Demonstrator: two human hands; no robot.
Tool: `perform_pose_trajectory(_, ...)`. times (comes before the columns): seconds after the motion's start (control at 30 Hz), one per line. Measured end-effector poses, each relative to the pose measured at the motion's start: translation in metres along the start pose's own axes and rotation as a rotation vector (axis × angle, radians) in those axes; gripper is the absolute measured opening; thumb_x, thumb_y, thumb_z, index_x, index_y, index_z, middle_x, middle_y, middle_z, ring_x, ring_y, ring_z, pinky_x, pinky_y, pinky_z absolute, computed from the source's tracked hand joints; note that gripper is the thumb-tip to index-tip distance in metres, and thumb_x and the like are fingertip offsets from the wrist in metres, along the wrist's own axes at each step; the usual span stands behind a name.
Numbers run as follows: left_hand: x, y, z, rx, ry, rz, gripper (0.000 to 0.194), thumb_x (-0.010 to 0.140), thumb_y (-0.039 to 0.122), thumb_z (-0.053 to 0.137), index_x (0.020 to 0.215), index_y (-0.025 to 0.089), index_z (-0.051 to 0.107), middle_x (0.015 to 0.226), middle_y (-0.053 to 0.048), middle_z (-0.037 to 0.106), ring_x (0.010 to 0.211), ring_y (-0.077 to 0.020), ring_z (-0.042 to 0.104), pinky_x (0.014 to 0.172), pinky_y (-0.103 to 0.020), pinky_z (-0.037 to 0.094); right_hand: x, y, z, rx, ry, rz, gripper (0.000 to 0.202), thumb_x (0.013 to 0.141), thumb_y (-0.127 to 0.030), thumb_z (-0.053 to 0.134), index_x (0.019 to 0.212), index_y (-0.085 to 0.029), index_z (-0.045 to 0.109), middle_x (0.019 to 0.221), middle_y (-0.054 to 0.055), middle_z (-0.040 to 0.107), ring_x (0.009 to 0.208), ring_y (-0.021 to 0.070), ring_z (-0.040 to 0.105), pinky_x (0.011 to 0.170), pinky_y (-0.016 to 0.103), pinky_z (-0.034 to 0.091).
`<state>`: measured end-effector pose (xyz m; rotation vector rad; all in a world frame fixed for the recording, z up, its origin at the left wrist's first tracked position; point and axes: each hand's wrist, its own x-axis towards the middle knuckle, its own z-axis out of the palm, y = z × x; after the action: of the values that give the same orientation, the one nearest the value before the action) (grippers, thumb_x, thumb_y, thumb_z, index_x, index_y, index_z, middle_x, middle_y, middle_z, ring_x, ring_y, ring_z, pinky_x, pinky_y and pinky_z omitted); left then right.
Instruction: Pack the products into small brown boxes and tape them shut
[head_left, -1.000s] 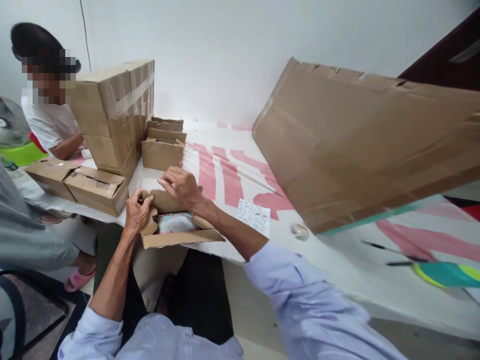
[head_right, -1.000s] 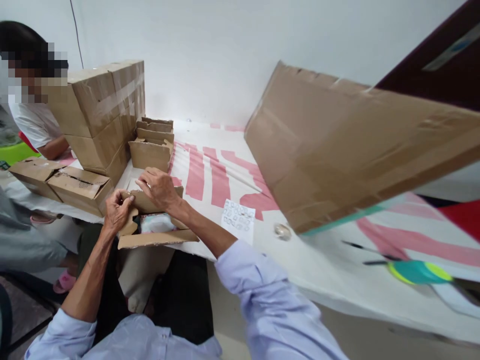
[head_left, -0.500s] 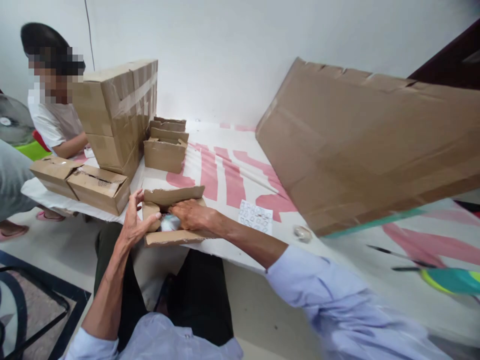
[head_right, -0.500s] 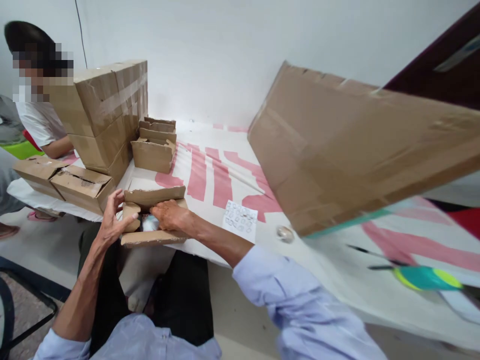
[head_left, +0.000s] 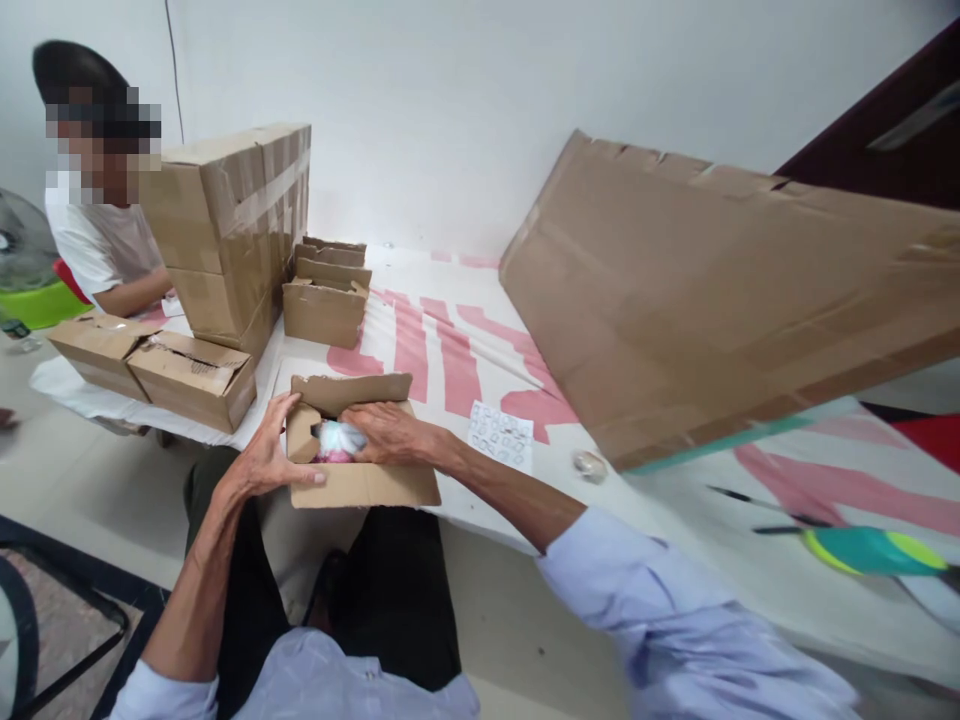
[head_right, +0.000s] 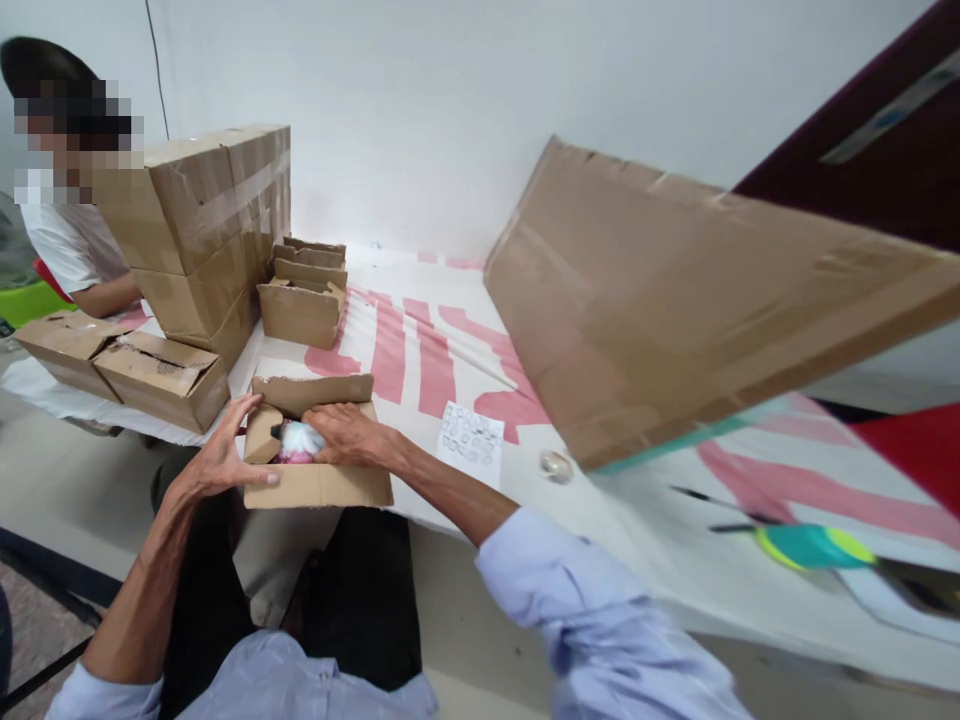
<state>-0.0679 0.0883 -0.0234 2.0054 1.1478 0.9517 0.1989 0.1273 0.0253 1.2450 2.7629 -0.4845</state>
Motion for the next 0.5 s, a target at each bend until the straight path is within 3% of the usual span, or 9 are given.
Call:
perform_pose_trajectory(0.17,0.017,-0.001,-0.001,-0.014,-0.003,0.009,0.123,0.055,0.055,0.102,0.160,0.024,0.044,0.161,-0.019,0.044,0.152,-0.0432,0.047,0.127,-0.062,0.042,-0.007,0.006,-0.022,0.126,0.162,-0.014,0.046,0.082,-0.029,0.077,0.126,-0.018,0.070,0.126,0.014,0.076,0.115,0.0311,0.070,0.096,0.036,0.051)
perform_pose_trajectory(0.33,0.026,0.004,-0.007,-0.004,0.035,-0.019,0.130,0.055,0.058,0.101,0.163,0.023,0.039,0.162,-0.021,0.044,0.151,-0.0450,0.047,0.125,-0.063,0.042,-0.018,0.017,-0.052,0.227,0.346,-0.076,0.054,0.076,-0.027,0.079,0.128,-0.019,0.071,0.129,0.013,0.075,0.115,0.0304,0.070,0.097,0.040,0.054)
perform_pose_trajectory(0.5,0.053,0.039,-0.026,0.026,0.129,0.088,0.129,0.060,0.060,0.100,0.166,0.024,0.036,0.170,-0.023,0.038,0.156,-0.0451,0.042,0.120,-0.059,0.048,-0.024,0.018,-0.094,0.348,0.483,-0.149,0.054,0.073,-0.026,0.079,0.126,-0.018,0.074,0.122,0.010,0.077,0.108,0.0277,0.071,0.094,0.041,0.057)
